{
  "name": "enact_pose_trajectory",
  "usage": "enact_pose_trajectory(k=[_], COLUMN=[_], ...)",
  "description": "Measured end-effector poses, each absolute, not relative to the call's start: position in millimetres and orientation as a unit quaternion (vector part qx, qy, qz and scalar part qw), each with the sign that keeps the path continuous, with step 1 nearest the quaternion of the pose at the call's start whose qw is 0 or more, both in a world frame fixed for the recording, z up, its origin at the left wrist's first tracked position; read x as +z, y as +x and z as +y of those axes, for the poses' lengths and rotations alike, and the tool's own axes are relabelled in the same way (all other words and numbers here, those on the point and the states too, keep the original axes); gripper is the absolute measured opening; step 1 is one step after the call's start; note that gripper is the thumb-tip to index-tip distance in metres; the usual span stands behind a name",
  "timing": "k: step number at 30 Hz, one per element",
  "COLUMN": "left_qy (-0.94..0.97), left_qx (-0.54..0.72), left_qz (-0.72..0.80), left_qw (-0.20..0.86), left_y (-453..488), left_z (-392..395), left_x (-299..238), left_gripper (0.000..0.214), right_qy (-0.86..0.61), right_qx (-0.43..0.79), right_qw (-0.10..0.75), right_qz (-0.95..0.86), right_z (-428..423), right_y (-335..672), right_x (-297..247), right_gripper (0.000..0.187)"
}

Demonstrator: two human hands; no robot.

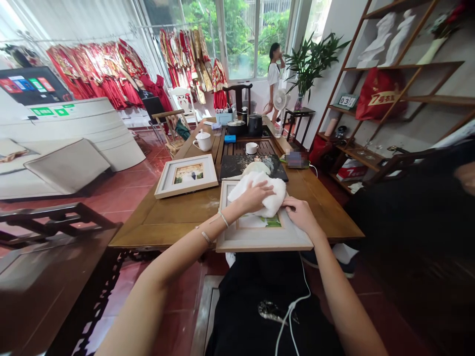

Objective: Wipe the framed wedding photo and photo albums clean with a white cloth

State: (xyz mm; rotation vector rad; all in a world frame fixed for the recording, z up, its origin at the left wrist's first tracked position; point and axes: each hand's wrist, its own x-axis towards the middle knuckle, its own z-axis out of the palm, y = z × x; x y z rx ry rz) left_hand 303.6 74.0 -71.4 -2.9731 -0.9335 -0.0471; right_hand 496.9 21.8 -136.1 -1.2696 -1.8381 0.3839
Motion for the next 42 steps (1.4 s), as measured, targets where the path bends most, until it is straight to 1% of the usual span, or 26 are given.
enact_pose_trajectory(k=[3, 5, 8, 10, 13, 16, 19, 22, 25, 28, 33, 42], left_qy=[-0.953, -0.952, -0.956, -0.963, -0.971, -0.971, -0.963, -0.937, -0.899, -0.886, -0.877, -0.851], left_qx=[-0.007, 0.006, 0.029, 0.030, 0.019, 0.034, 0.061, 0.088, 0.117, 0.087, 0.018, -0.095], left_qz=[-0.302, -0.303, -0.272, -0.235, -0.192, -0.186, -0.236, -0.330, -0.419, -0.454, -0.481, -0.515], left_qw=[-0.015, -0.048, -0.104, -0.128, -0.144, -0.145, -0.117, -0.074, -0.049, -0.039, -0.008, 0.035], left_y=[291, 286, 284, 284, 283, 278, 268, 257, 245, 237, 230, 230], left_z=[61, 48, 26, 12, -4, -17, -39, -64, -79, -71, -27, 44], left_x=[-68, -63, -56, -53, -49, -39, -24, -10, -8, -22, -51, -62], left_gripper=[0.065, 0.068, 0.064, 0.061, 0.061, 0.062, 0.059, 0.054, 0.054, 0.058, 0.067, 0.064], right_qy=[-0.512, -0.516, -0.511, -0.497, -0.485, -0.490, -0.496, -0.499, -0.496, -0.494, -0.488, -0.487], right_qx=[0.146, 0.146, 0.170, 0.195, 0.224, 0.227, 0.199, 0.181, 0.181, 0.186, 0.191, 0.196], right_qw=[0.436, 0.434, 0.433, 0.442, 0.449, 0.442, 0.439, 0.435, 0.437, 0.438, 0.434, 0.433], right_qz=[-0.726, -0.724, -0.723, -0.721, -0.716, -0.717, -0.722, -0.727, -0.728, -0.727, -0.733, -0.732], right_z=[22, 22, 20, 19, 19, 21, 22, 22, 21, 21, 21, 21], right_y=[496, 496, 498, 500, 501, 501, 500, 499, 499, 499, 501, 501], right_x=[-138, -138, -138, -137, -137, -139, -141, -141, -141, -141, -142, -141], right_gripper=[0.037, 0.035, 0.033, 0.036, 0.038, 0.037, 0.038, 0.039, 0.040, 0.041, 0.044, 0.046])
